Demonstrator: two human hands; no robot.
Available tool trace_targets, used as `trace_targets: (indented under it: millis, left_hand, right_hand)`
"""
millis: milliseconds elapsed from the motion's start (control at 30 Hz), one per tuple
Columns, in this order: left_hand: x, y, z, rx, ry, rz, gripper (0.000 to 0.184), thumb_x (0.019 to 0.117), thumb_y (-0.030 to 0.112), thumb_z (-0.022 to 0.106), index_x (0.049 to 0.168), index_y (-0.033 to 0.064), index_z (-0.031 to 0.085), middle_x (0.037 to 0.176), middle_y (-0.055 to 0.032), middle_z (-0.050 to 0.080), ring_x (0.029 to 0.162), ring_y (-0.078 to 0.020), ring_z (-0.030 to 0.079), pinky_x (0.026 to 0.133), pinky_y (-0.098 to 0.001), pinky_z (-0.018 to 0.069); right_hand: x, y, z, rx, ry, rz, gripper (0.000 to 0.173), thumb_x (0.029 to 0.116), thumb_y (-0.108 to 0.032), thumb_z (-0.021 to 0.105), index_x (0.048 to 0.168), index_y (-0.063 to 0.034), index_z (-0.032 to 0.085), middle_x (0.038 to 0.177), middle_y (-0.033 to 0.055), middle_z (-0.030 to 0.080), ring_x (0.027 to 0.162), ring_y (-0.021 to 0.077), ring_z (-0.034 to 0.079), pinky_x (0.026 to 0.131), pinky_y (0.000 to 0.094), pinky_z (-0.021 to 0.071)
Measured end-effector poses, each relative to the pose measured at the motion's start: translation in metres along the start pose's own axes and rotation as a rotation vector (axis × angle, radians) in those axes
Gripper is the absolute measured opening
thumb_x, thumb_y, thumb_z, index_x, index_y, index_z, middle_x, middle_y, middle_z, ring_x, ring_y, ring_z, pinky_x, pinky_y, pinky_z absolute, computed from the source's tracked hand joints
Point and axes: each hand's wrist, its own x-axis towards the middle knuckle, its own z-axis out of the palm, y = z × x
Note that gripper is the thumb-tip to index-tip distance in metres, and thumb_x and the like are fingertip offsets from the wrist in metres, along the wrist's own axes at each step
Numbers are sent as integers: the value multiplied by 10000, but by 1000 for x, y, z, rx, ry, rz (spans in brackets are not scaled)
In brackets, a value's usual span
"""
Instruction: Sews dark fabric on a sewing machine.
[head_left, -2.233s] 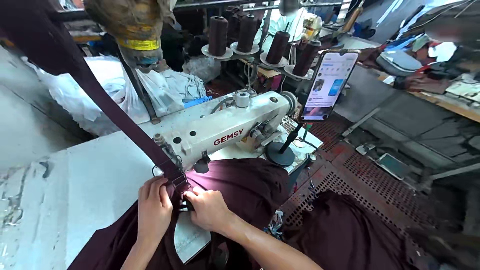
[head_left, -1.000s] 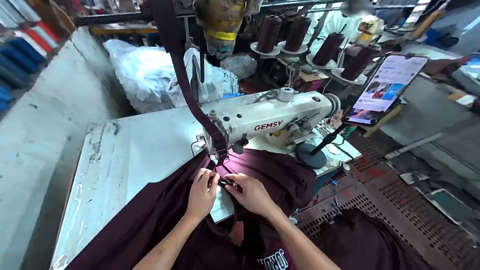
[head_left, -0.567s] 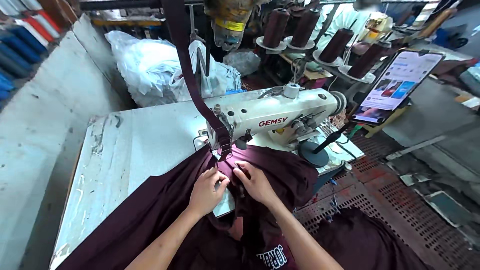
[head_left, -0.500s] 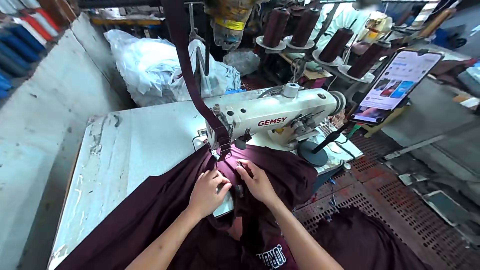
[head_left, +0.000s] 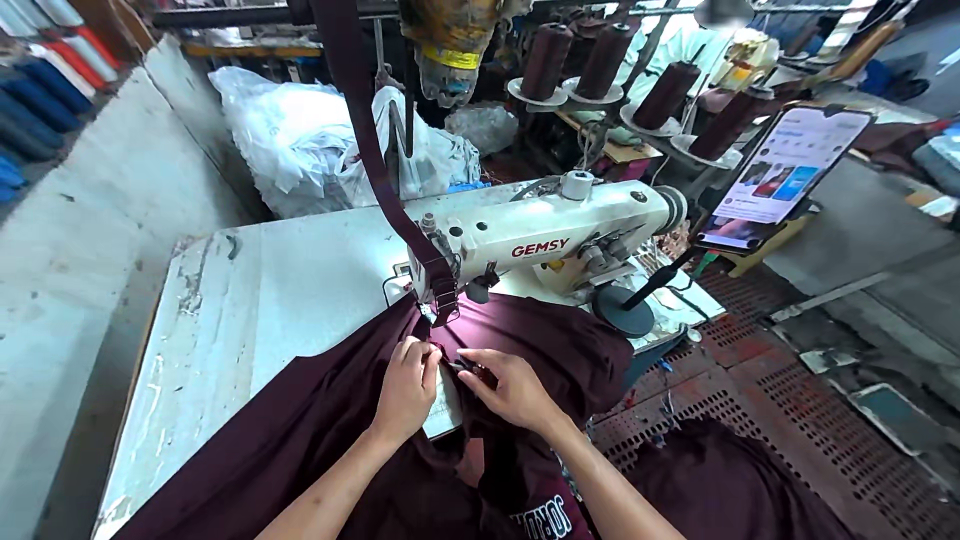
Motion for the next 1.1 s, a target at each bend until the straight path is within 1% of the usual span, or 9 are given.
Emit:
trace_targets:
  millis: [267,367,467,567,733,833,933,1033,1100]
  left_hand:
    - [1,-2,-1,-114,-91,25,281,1055,287,515,1035,85,709,1013,-31,683,968,-103,649,886,-282,555]
    - [6,-5,-6,-203,-6,-9,243,1056,233,531,1045,47,686,989,-37,661,865,-66,640,783,-231,566]
    - [36,-10,-34,-234,76,-115,266,1063,197,501,1120,-17,649,971,-61,683,808,-91,660,713,-282,581]
    - [100,-16,-66,-145,192,-205,305,1075,201,505,1172,-59,631,958,-76,694,812,-82,672,751,-280,584]
    - [224,-54,-99,42,234,-292,307,1051,186,539,1239,-43,620,1075,-186,707,954,-262,698,891,-499,565]
    - [295,-85,-104,136,292,-196,365,1058,270,550,1261,-22,634,1113,-182,720,980,-251,723,929,-471,582]
    - [336,-80,-106,319,231,-179,343,1065,196,517,1271,-56,624,1175,-266,689,1100,-375,680,1020,-564,495]
    - [363,-108,-94,389,147,-118,360,1047,238,543,1167,-80,661,1110,-300,686,1065,-428,672,973,-624,497]
    - [368,-119,-89,499,114,-107,412,1060,271,509,1085,-101,685,1145,-342,655,1155,-487,609,1043,-656,420]
  right_hand:
    - [1,-4,10,-189,48,-96,298,1053,-358,531,1234,-259,746,789,6,668,622,173,643,514,396,512]
    - [-2,1,14,-138,156,-98,341,1057,-408,526,1266,-231,729,833,-4,699,607,141,644,498,364,522]
    - [-5,6,14,-72,209,-82,411,1053,-472,518,1320,-217,697,844,2,683,588,130,616,483,347,513]
    - [-6,9,16,-50,247,-111,419,1052,-476,515,1316,-207,700,774,1,632,537,124,567,446,315,473]
    - [-5,11,11,-4,229,-115,412,1043,-470,546,1314,-200,699,759,9,617,536,135,562,444,308,459]
    - [-6,9,8,51,177,-66,408,1030,-459,587,1323,-198,698,758,22,624,554,154,578,457,329,471]
    - [-6,9,6,80,162,-48,401,1032,-447,588,1314,-189,706,744,32,624,549,164,577,457,333,465]
    - [-6,9,5,110,141,-34,397,1039,-439,580,1317,-185,704,745,44,625,558,180,580,467,349,466]
    - [-7,9,6,98,132,-35,402,1039,-446,576,1323,-191,701,740,38,618,553,175,575,462,342,461]
